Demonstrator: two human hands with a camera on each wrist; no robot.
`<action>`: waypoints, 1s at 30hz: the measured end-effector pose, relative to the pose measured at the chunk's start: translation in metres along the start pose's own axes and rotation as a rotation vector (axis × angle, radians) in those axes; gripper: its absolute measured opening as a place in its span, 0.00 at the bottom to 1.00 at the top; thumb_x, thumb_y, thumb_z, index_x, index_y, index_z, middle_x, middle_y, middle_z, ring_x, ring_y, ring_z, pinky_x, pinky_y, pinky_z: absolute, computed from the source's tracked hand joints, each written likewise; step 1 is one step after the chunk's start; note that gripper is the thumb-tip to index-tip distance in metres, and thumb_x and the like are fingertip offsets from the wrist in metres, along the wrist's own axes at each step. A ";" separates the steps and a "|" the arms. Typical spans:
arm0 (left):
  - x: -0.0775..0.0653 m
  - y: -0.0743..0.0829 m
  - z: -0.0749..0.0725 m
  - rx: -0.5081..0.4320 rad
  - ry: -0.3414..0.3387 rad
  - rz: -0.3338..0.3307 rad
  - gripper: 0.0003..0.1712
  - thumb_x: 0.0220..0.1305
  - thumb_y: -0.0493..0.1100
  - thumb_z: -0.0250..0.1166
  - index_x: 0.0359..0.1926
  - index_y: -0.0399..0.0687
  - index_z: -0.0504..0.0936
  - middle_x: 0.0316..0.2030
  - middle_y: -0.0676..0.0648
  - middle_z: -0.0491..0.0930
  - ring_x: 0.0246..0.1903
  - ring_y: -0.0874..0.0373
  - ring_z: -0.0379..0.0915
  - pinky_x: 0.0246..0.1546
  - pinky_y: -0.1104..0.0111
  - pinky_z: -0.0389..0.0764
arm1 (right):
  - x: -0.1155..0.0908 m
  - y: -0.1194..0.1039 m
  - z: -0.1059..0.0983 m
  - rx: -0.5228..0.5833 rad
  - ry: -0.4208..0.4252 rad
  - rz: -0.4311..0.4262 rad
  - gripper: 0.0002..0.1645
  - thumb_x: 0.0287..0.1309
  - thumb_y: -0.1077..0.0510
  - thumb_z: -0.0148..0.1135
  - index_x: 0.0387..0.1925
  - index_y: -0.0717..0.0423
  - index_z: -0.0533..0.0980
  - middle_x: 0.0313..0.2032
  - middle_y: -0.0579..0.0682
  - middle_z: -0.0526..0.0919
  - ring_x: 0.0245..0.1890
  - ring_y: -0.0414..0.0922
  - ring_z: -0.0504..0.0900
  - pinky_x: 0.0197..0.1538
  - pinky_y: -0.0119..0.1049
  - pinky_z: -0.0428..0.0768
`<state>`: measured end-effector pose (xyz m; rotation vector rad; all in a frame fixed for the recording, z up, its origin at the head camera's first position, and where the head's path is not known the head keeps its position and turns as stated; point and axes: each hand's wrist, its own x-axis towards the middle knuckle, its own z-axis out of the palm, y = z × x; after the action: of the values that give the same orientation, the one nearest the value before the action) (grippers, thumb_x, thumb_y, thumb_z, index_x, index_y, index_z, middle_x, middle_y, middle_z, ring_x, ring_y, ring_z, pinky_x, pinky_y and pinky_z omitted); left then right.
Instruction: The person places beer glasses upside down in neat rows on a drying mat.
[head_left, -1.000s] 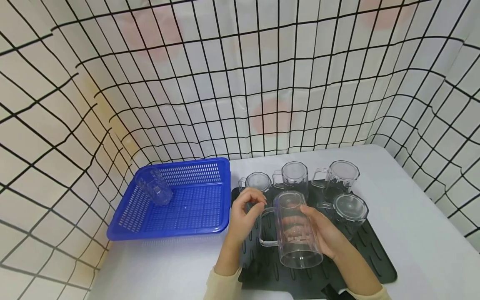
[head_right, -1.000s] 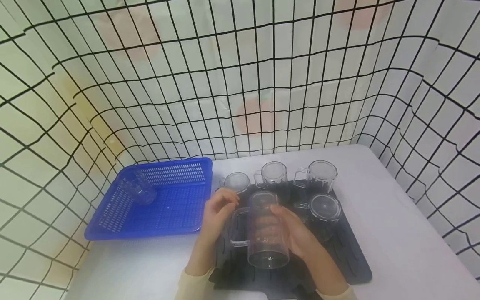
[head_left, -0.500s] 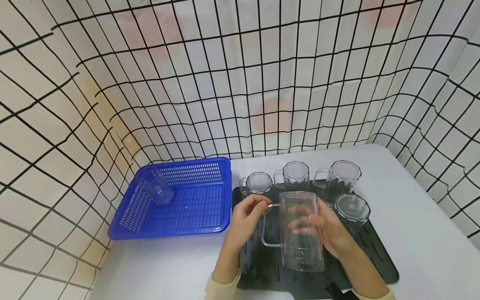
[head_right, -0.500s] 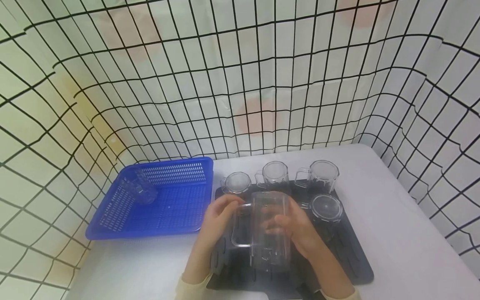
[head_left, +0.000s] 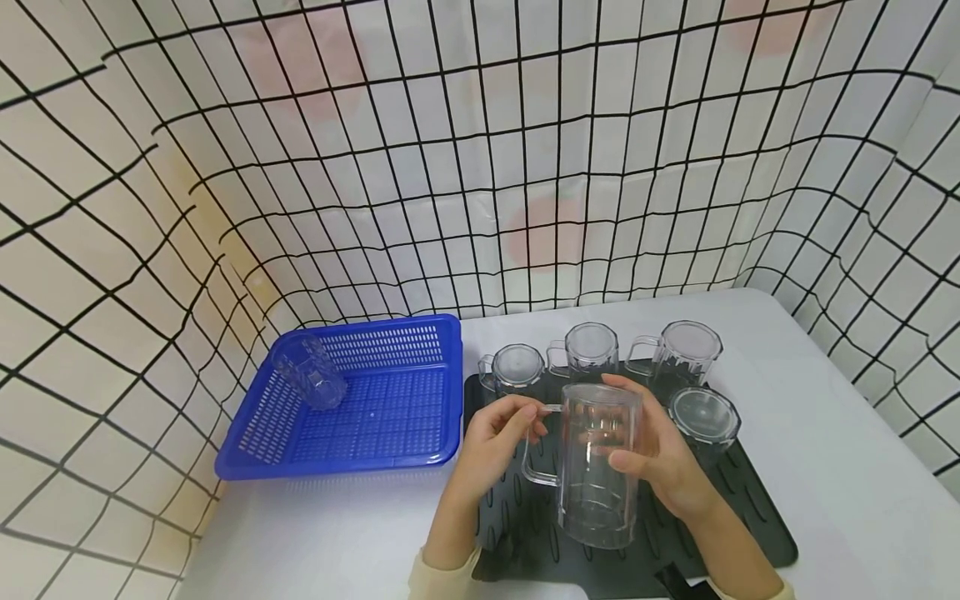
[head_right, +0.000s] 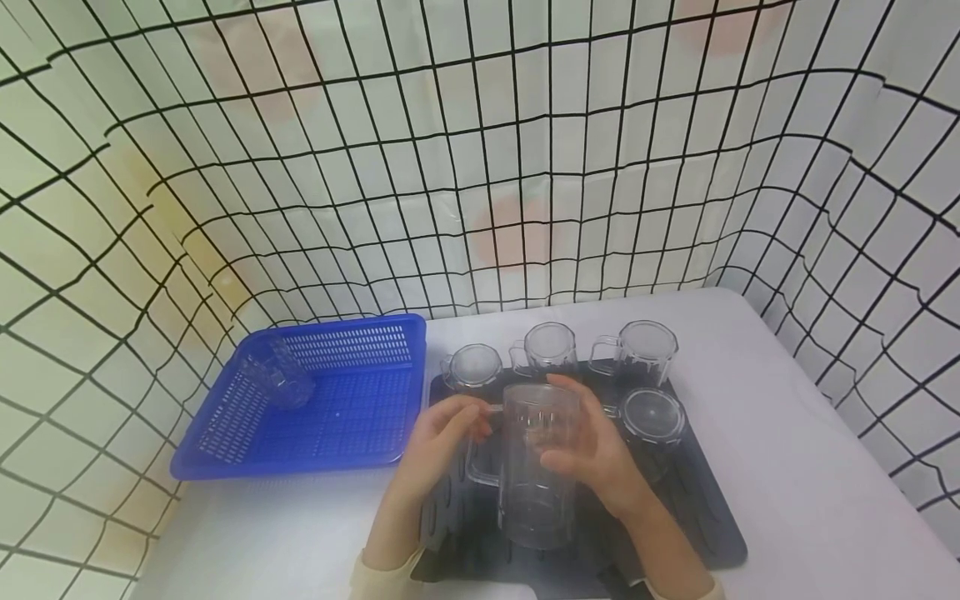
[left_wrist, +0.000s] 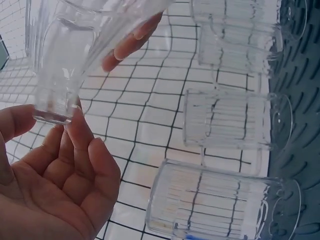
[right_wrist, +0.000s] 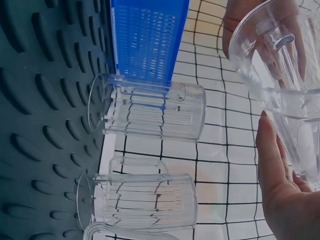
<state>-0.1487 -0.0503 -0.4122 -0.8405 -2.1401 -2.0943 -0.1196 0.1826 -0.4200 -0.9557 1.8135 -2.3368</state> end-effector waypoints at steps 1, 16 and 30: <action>0.000 0.000 0.000 0.002 0.002 -0.002 0.13 0.73 0.36 0.52 0.42 0.29 0.80 0.29 0.33 0.79 0.28 0.52 0.75 0.33 0.62 0.80 | -0.001 0.000 0.000 -0.018 0.006 -0.003 0.43 0.61 0.64 0.59 0.73 0.54 0.51 0.59 0.54 0.69 0.50 0.50 0.81 0.49 0.45 0.81; 0.000 -0.003 0.000 -0.146 -0.137 0.014 0.16 0.74 0.38 0.51 0.36 0.25 0.73 0.28 0.26 0.73 0.30 0.60 0.76 0.36 0.67 0.81 | -0.005 0.006 -0.001 -0.202 -0.046 -0.181 0.56 0.44 0.72 0.68 0.70 0.71 0.47 0.59 0.54 0.69 0.53 0.45 0.76 0.50 0.36 0.79; 0.001 -0.013 0.010 -0.253 -0.177 0.006 0.17 0.72 0.39 0.50 0.34 0.24 0.67 0.26 0.25 0.66 0.29 0.64 0.72 0.35 0.72 0.76 | -0.010 0.009 -0.007 -0.256 -0.066 -0.200 0.61 0.36 0.77 0.69 0.71 0.70 0.46 0.60 0.55 0.69 0.53 0.46 0.77 0.49 0.35 0.79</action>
<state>-0.1514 -0.0395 -0.4246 -1.0925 -1.9683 -2.4071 -0.1183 0.1895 -0.4331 -1.2845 2.1175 -2.1798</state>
